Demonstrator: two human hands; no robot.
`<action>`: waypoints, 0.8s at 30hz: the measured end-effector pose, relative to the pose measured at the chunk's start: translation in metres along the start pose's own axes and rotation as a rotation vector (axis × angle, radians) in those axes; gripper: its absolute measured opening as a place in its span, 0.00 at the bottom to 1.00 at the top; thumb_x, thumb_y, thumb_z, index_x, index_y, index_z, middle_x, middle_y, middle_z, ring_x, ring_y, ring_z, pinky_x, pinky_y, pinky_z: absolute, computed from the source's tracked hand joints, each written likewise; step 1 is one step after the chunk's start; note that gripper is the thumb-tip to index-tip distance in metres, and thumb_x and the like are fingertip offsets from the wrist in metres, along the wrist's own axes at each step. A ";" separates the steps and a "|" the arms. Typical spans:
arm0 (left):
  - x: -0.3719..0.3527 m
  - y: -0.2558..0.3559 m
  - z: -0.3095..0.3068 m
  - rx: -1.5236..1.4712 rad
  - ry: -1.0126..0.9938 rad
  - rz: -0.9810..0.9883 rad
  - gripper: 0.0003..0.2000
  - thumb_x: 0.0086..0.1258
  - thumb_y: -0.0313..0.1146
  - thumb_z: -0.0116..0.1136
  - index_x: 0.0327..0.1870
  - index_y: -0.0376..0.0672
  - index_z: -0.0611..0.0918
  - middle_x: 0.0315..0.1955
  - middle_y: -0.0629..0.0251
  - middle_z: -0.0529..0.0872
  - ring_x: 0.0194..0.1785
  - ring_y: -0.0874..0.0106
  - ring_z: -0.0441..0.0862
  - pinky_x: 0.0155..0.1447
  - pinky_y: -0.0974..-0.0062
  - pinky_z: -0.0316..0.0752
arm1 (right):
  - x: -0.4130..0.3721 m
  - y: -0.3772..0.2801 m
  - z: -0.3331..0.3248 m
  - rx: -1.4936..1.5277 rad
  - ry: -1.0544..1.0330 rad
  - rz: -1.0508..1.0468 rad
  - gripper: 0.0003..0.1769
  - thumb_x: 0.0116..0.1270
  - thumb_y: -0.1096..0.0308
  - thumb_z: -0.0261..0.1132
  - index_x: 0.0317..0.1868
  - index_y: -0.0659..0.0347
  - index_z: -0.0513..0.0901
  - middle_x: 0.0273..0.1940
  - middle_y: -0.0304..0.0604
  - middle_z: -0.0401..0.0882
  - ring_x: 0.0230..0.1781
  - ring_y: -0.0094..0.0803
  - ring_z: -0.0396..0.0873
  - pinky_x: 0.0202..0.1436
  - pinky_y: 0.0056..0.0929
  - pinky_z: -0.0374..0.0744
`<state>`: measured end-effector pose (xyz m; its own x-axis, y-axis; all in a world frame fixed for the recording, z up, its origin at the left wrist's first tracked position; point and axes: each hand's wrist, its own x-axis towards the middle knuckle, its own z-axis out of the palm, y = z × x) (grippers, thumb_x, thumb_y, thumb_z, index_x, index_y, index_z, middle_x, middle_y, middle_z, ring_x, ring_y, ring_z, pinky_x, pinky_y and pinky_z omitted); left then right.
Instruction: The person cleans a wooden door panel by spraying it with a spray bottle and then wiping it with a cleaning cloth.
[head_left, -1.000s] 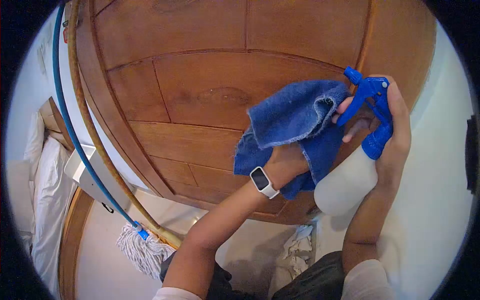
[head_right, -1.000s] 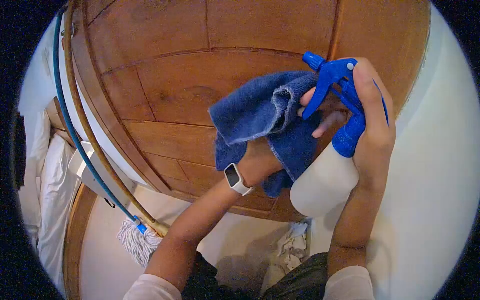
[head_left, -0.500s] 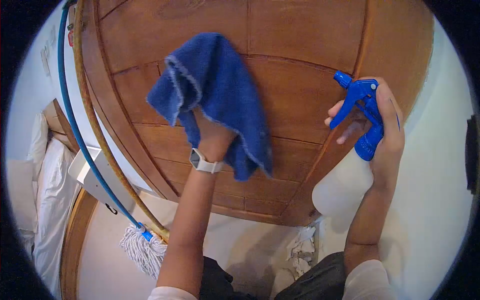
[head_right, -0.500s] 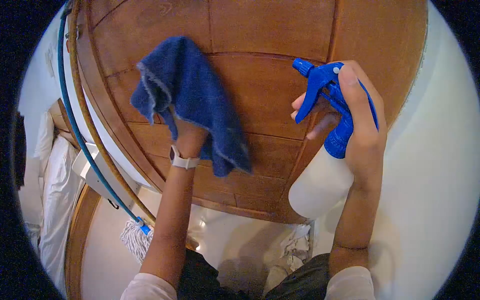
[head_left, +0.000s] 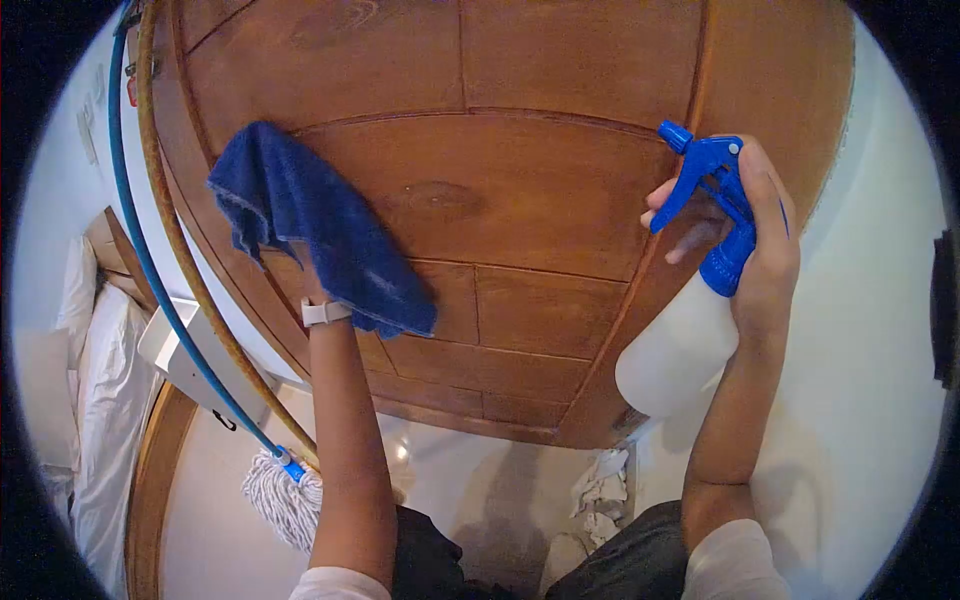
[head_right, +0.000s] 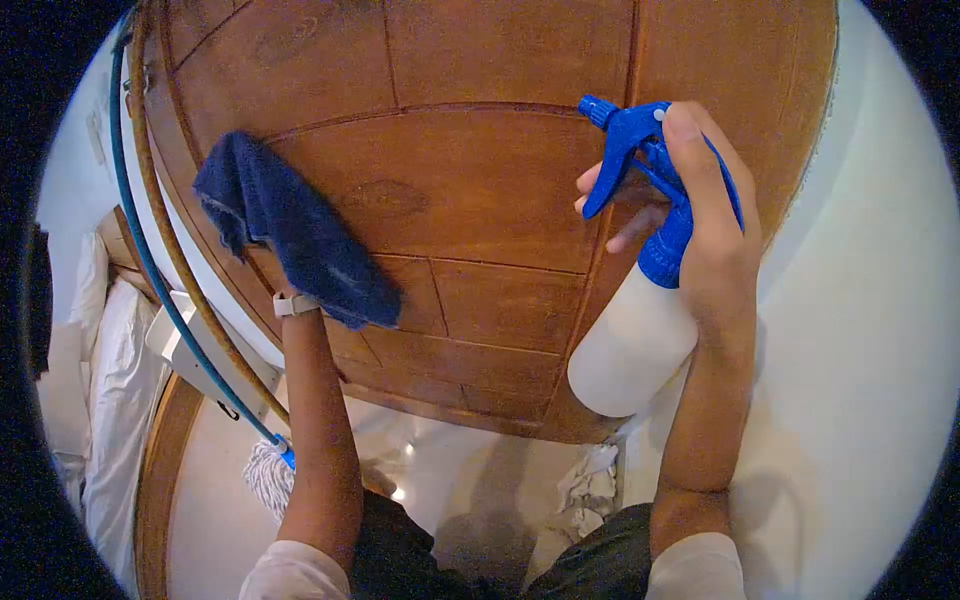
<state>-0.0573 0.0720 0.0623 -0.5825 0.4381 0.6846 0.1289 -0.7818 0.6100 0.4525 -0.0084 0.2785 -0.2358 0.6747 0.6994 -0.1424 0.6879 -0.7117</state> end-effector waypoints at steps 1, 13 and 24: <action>0.003 -0.001 -0.011 0.002 0.008 0.020 0.28 0.86 0.41 0.49 0.81 0.40 0.62 0.78 0.60 0.66 0.78 0.63 0.63 0.85 0.65 0.53 | 0.002 0.001 -0.001 0.001 0.003 0.005 0.26 0.83 0.46 0.50 0.52 0.62 0.80 0.37 0.52 0.89 0.34 0.35 0.89 0.28 0.25 0.82; -0.006 0.031 0.052 0.705 0.237 0.595 0.30 0.82 0.41 0.53 0.81 0.41 0.63 0.80 0.56 0.64 0.80 0.60 0.63 0.86 0.62 0.49 | 0.003 0.008 -0.014 0.031 0.001 0.017 0.27 0.83 0.45 0.50 0.53 0.63 0.80 0.38 0.52 0.89 0.34 0.36 0.90 0.28 0.25 0.82; -0.065 0.081 0.163 0.894 -0.090 0.622 0.35 0.75 0.47 0.59 0.80 0.44 0.66 0.79 0.56 0.67 0.80 0.57 0.63 0.86 0.59 0.49 | 0.000 0.007 -0.003 0.000 0.019 0.006 0.26 0.84 0.46 0.49 0.54 0.63 0.80 0.38 0.52 0.89 0.35 0.36 0.89 0.28 0.25 0.81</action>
<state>0.1219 0.0525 0.1323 -0.1581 0.1371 0.9779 0.9379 -0.2889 0.1922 0.4547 -0.0026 0.2740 -0.2183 0.6841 0.6960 -0.1411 0.6835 -0.7161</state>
